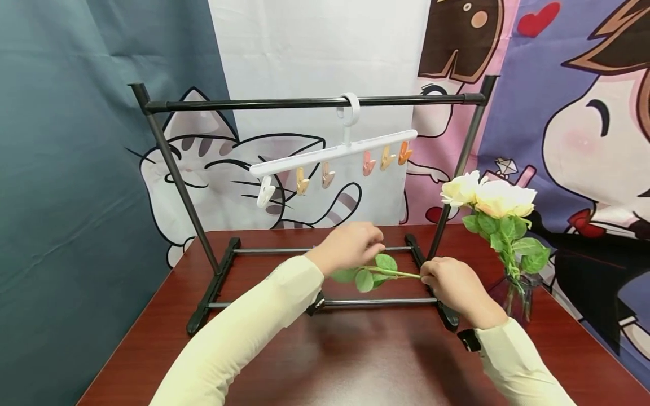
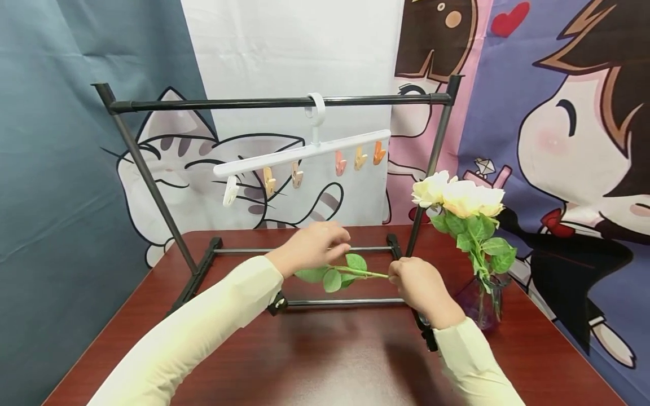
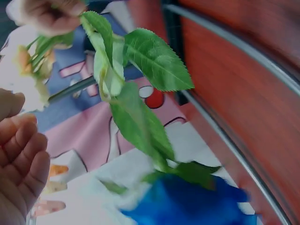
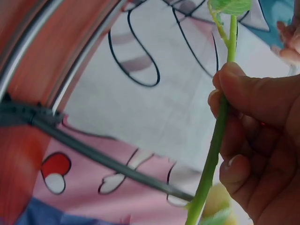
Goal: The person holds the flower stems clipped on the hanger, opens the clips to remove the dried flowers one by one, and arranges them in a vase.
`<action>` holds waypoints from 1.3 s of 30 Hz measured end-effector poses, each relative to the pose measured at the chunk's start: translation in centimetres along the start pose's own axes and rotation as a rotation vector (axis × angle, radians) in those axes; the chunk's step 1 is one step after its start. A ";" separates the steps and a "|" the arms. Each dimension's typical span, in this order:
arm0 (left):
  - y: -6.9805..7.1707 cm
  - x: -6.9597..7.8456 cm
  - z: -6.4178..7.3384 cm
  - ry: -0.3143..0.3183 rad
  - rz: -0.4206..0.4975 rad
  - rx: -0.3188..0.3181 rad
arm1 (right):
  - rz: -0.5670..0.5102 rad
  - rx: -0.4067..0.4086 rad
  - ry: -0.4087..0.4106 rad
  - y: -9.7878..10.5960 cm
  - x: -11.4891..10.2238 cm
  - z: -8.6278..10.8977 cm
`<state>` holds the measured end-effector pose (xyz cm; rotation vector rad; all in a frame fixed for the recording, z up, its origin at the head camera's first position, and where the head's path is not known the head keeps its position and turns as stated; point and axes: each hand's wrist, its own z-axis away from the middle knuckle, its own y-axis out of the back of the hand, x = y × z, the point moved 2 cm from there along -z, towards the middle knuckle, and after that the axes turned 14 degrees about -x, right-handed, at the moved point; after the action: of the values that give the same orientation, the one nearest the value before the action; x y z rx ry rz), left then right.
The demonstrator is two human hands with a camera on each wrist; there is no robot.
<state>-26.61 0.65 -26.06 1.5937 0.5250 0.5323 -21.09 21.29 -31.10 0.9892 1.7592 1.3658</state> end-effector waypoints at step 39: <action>-10.0 3.4 -7.1 0.496 1.493 0.496 | -0.237 0.654 -0.390 4.9 7.6 8.5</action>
<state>-28.59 9.08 -35.36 2.1499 -0.3470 2.0579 -16.54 32.52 -28.56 1.2291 1.9614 0.3995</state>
